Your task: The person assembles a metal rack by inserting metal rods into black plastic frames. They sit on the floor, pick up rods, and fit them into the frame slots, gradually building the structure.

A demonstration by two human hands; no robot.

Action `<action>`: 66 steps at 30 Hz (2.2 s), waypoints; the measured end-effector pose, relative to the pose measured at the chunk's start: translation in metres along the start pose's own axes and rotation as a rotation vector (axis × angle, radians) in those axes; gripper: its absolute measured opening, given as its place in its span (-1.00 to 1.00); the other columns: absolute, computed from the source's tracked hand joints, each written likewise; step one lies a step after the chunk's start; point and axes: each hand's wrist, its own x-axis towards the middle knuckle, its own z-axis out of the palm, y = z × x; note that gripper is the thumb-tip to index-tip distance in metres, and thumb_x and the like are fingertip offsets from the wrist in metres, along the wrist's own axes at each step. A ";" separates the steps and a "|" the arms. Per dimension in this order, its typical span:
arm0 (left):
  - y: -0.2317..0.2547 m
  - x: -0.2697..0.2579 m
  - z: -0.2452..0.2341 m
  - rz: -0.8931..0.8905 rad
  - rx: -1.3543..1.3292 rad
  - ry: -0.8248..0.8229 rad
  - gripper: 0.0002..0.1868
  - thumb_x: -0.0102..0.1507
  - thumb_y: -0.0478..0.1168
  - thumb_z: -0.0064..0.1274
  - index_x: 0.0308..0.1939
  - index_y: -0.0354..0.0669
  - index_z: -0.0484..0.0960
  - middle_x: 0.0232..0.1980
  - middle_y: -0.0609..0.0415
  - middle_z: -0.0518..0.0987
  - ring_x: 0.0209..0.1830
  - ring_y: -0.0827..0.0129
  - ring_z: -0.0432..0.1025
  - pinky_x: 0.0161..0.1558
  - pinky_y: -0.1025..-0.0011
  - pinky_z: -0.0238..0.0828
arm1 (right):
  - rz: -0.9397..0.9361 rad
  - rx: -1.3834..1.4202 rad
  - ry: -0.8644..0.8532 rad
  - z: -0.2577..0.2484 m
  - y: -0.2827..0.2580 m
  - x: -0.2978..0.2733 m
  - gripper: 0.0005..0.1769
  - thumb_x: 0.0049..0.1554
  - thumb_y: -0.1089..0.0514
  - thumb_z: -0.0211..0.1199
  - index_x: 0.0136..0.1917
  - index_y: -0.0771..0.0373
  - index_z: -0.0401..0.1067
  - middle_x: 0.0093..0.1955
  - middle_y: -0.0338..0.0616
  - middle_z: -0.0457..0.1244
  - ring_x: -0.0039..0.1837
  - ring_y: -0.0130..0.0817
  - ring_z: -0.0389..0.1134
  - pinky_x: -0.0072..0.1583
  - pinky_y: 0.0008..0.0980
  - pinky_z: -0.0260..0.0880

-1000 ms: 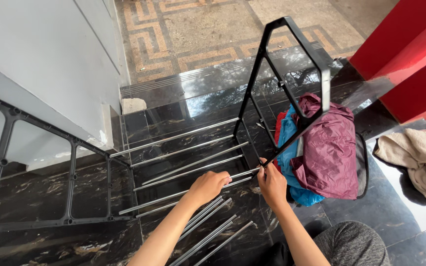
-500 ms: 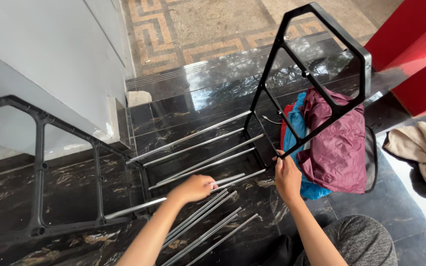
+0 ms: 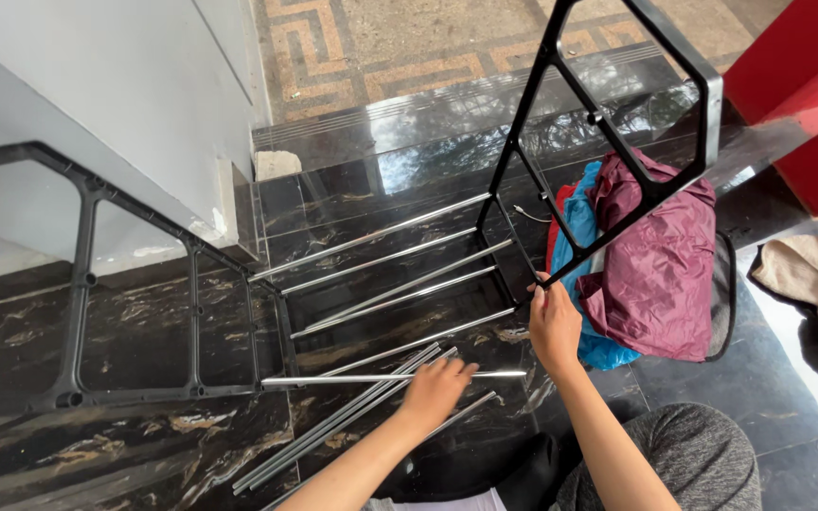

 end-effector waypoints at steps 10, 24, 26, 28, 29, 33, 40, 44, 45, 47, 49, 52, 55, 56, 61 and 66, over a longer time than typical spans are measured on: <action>-0.006 0.008 0.026 -0.126 -0.130 0.109 -0.27 0.11 -0.53 0.02 0.39 -0.13 0.47 0.08 -0.07 0.48 0.08 0.11 0.40 -0.02 0.19 0.43 | 0.028 -0.003 -0.097 -0.008 0.003 0.002 -0.76 0.32 0.20 0.07 0.24 0.20 0.40 -0.07 -0.07 0.37 -0.30 -0.13 0.33 -0.19 -0.17 0.30; -0.067 -0.010 0.027 -0.209 -0.159 0.131 -0.37 0.13 -0.54 0.01 0.30 -0.19 0.55 0.08 0.03 0.46 0.09 0.14 0.37 0.04 0.22 0.39 | -0.102 0.017 -0.058 0.000 -0.003 0.006 -0.70 0.30 0.22 0.10 0.30 0.22 0.39 -0.02 -0.08 0.40 -0.14 -0.03 0.42 -0.12 -0.15 0.38; -0.067 -0.009 0.017 -0.189 -0.183 0.172 -0.39 0.10 -0.54 0.02 0.26 -0.22 0.57 0.08 0.02 0.47 0.08 0.14 0.39 0.06 0.23 0.40 | -0.101 0.018 -0.058 0.000 -0.005 0.007 -0.70 0.30 0.22 0.10 0.30 0.21 0.40 -0.03 -0.08 0.40 -0.16 -0.05 0.42 -0.13 -0.17 0.38; -0.063 -0.007 0.001 -0.127 -0.204 0.273 -0.49 0.12 -0.49 0.06 0.18 -0.20 0.61 0.05 0.04 0.50 0.07 0.14 0.41 0.03 0.23 0.41 | -0.080 0.025 -0.065 0.000 -0.008 0.006 -0.70 0.30 0.24 0.10 0.30 0.20 0.40 -0.04 -0.09 0.39 -0.19 -0.08 0.41 -0.14 -0.20 0.37; -0.059 -0.004 -0.009 -0.093 -0.216 0.323 -0.53 0.13 -0.47 0.08 0.13 -0.19 0.62 0.04 0.05 0.51 0.06 0.14 0.43 0.02 0.23 0.41 | -0.083 0.033 -0.062 0.000 -0.008 0.006 -0.69 0.30 0.24 0.10 0.31 0.21 0.40 -0.04 -0.09 0.39 -0.20 -0.09 0.41 -0.14 -0.21 0.37; -0.045 0.030 -0.060 0.007 -0.218 0.465 -0.68 0.17 -0.45 0.10 0.00 -0.13 0.62 0.00 0.12 0.54 0.01 0.18 0.45 -0.05 0.21 0.37 | -0.104 0.044 -0.053 0.001 -0.008 0.008 -0.67 0.29 0.25 0.10 0.32 0.22 0.39 -0.04 -0.08 0.39 -0.20 -0.11 0.40 -0.13 -0.22 0.37; -0.042 0.144 -0.110 -0.063 -0.328 0.656 -0.64 0.19 -0.36 0.17 0.07 -0.24 0.52 0.08 0.00 0.53 0.11 0.05 0.43 0.03 0.15 0.39 | 0.083 0.096 -0.150 0.014 0.020 0.007 -0.63 0.24 0.22 0.20 0.32 0.25 0.41 -0.06 -0.01 0.37 -0.13 -0.18 0.42 -0.07 -0.28 0.39; -0.050 0.189 -0.092 -0.164 -0.397 0.620 -0.70 0.22 -0.19 0.21 -0.03 -0.20 0.54 -0.06 0.01 0.58 -0.03 0.04 0.49 -0.07 0.15 0.44 | -0.067 0.492 -0.311 0.015 0.061 0.023 -0.62 0.10 0.37 0.10 0.19 0.33 0.47 0.30 -0.08 0.38 0.23 -0.32 0.42 0.14 -0.34 0.38; -0.052 0.197 -0.085 -0.198 -0.424 0.569 -0.75 0.26 -0.16 0.20 -0.06 -0.17 0.55 -0.10 0.03 0.60 -0.08 0.06 0.52 -0.11 0.16 0.46 | -0.024 0.557 -0.328 0.016 0.070 0.028 -0.56 0.10 0.38 0.07 0.25 0.34 0.46 0.29 -0.12 0.39 0.26 -0.36 0.40 0.19 -0.37 0.35; -0.053 0.207 -0.071 -0.236 -0.470 0.531 -0.81 0.31 -0.12 0.18 -0.10 -0.12 0.59 -0.17 0.04 0.61 -0.15 0.07 0.54 -0.18 0.16 0.48 | 0.107 0.615 -0.352 0.021 0.082 0.040 -0.57 0.17 0.29 0.04 0.29 0.32 0.46 0.18 -0.18 0.39 0.20 -0.42 0.38 0.14 -0.42 0.35; -0.052 0.212 -0.062 -0.251 -0.506 0.557 -0.85 0.33 -0.12 0.14 -0.13 -0.08 0.62 -0.21 0.05 0.60 -0.19 0.06 0.55 -0.23 0.14 0.48 | 0.281 0.599 -0.375 0.034 0.090 0.067 -0.65 0.31 0.10 0.01 0.24 0.27 0.48 0.00 -0.21 0.40 -0.01 -0.45 0.39 -0.05 -0.45 0.40; -0.051 0.210 -0.060 -0.231 -0.464 0.637 -0.87 0.30 -0.13 0.15 -0.14 -0.04 0.65 -0.21 0.09 0.59 -0.24 0.07 0.54 -0.28 0.15 0.48 | 0.317 0.570 -0.431 0.057 0.095 0.097 -0.68 0.34 0.09 0.04 0.20 0.30 0.48 -0.10 -0.19 0.35 -0.10 -0.51 0.34 -0.15 -0.50 0.37; -0.053 0.206 -0.067 -0.257 -0.446 0.578 -0.88 0.28 -0.14 0.15 -0.15 -0.04 0.66 -0.27 0.10 0.58 -0.29 0.07 0.55 -0.32 0.13 0.45 | 0.316 0.552 -0.631 0.083 0.096 0.132 -0.75 0.31 0.15 0.11 0.18 0.32 0.42 -0.20 -0.16 0.34 -0.27 -0.49 0.32 -0.29 -0.51 0.30; -0.054 0.206 -0.070 -0.253 -0.410 0.592 -0.88 0.27 -0.15 0.16 -0.16 -0.03 0.66 -0.28 0.10 0.57 -0.29 0.09 0.55 -0.33 0.13 0.45 | 0.240 0.555 -0.637 0.088 0.097 0.139 -0.77 0.30 0.17 0.12 0.15 0.35 0.42 -0.23 -0.14 0.34 -0.31 -0.48 0.31 -0.32 -0.50 0.29; -0.054 0.206 -0.076 -0.211 -0.314 0.567 -0.88 0.26 -0.14 0.17 -0.19 -0.05 0.65 -0.30 0.13 0.56 -0.32 0.18 0.55 -0.40 0.20 0.45 | 0.201 0.501 -0.580 0.093 0.104 0.132 -0.79 0.28 0.25 0.09 0.14 0.40 0.40 -0.29 -0.12 0.32 -0.38 -0.49 0.31 -0.39 -0.44 0.35; -0.058 0.211 -0.075 -0.176 -0.227 0.502 -0.86 0.28 -0.12 0.16 -0.26 -0.09 0.62 -0.30 0.13 0.56 -0.33 0.23 0.56 -0.41 0.24 0.48 | 0.306 0.711 -0.579 0.089 0.095 0.126 -0.75 0.30 0.23 0.02 0.15 0.37 0.41 -0.31 -0.19 0.29 -0.41 -0.50 0.29 -0.37 -0.46 0.37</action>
